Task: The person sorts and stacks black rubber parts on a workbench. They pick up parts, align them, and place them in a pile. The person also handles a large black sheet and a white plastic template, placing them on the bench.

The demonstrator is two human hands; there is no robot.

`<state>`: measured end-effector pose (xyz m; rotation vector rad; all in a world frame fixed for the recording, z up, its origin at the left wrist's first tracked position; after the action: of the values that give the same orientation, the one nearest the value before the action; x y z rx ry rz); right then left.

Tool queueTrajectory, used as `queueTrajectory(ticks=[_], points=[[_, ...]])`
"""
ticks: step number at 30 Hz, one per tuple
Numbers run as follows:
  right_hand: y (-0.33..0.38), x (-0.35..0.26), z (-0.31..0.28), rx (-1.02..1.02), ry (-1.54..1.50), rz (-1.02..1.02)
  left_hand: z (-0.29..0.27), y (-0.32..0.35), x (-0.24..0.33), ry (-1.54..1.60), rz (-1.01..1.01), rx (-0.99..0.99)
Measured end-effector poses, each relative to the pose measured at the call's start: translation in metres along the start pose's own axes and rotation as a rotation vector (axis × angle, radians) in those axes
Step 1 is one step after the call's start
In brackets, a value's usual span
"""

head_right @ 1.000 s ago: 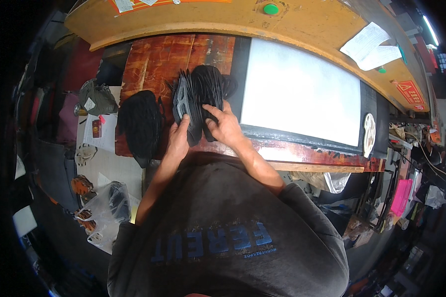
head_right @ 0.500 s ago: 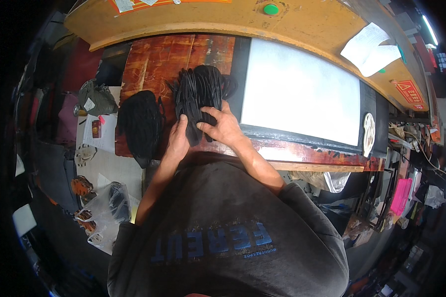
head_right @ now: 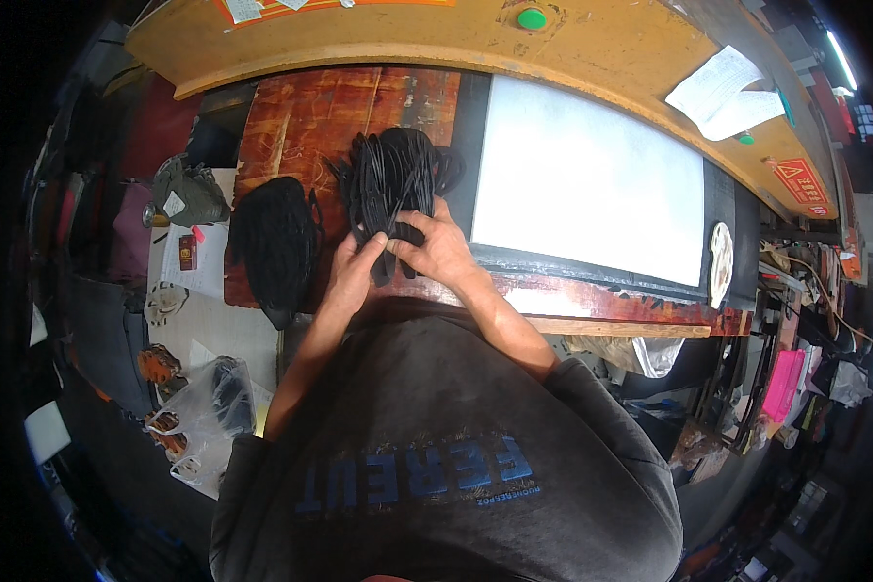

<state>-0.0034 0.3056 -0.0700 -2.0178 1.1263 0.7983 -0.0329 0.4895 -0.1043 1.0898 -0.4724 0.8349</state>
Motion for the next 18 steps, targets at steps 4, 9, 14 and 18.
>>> queueTrajectory(ticks=[4, 9, 14, 18], points=[[-0.002, -0.004, -0.002, -0.011, -0.026, 0.008, 0.002, 0.001, 0.002, -0.037, 0.025, 0.039], [-0.003, -0.01, -0.012, -0.075, -0.112, 0.034, 0.002, -0.002, 0.0, -0.07, -0.013, 0.106], [-0.002, -0.008, -0.012, -0.107, -0.146, 0.194, -0.001, -0.006, -0.004, -0.074, -0.014, 0.135], [0.004, -0.006, -0.008, -0.016, -0.119, 0.124, -0.006, -0.008, -0.009, -0.024, -0.018, 0.163]])
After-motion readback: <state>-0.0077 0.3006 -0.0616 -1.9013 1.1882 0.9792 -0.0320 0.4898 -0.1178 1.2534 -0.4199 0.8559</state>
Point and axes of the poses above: each hand's wrist, its own y-axis away from the middle knuckle, its own z-axis out of the palm, x = y × z, the point moved 2 cm from there along -y, towards the middle knuckle, and after that the axes turned 15 degrees about -z, right-handed, at the moved point
